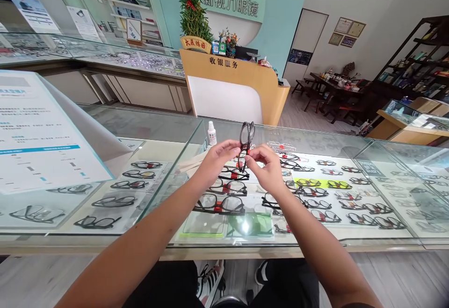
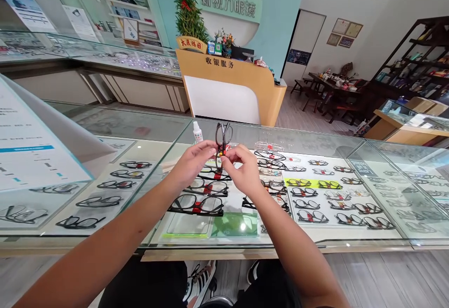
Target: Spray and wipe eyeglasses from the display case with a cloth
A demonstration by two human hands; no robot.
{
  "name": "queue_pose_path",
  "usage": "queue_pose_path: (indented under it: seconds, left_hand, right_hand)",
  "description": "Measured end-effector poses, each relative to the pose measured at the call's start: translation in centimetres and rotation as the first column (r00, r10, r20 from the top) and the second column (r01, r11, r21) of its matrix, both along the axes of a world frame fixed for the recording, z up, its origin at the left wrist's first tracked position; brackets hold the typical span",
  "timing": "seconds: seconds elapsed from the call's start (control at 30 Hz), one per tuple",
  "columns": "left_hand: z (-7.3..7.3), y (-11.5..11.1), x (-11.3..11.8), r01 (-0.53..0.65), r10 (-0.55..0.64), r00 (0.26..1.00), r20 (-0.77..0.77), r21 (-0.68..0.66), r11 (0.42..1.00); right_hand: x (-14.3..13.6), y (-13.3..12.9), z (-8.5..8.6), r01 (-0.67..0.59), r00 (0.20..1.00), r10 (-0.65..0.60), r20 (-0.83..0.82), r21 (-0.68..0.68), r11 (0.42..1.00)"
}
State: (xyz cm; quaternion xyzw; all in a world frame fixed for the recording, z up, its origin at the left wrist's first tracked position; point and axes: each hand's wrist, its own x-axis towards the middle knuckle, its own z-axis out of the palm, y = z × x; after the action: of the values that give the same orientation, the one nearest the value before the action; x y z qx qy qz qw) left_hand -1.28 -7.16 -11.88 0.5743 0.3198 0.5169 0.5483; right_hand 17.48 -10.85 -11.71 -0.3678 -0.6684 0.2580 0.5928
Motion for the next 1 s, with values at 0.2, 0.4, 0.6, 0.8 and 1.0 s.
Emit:
queue_pose_path:
  seconds: [0.2, 0.4, 0.6, 0.8, 1.0]
  left_hand:
    - [0.3, 0.0, -0.2, 0.067, -0.066, 0.998, 0.017, -0.068, 0.995]
    - [0.1, 0.1, -0.3, 0.099, -0.099, 0.995, 0.006, -0.009, 0.995]
    - [0.3, -0.1, -0.2, 0.109, -0.109, 0.994, 0.002, 0.025, 0.994]
    - [0.4, 0.1, -0.3, 0.090, -0.083, 0.993, 0.089, -0.080, 0.993]
    - [1.1, 0.5, -1.0, 0.047, -0.039, 0.996, 0.086, -0.089, 0.995]
  right_hand:
    - [0.0, -0.1, 0.0, -0.045, 0.998, 0.044, -0.050, -0.022, 0.999]
    - [0.0, -0.2, 0.2, -0.047, 0.998, 0.046, -0.045, -0.017, 0.999]
    - [0.1, 0.0, 0.2, -0.061, 0.996, 0.060, -0.069, -0.005, 0.998]
    - [0.4, 0.0, 0.3, -0.042, 0.997, 0.040, -0.064, -0.025, 0.999]
    - [1.4, 0.4, 0.7, 0.061, 0.994, -0.062, -0.090, -0.013, 0.998]
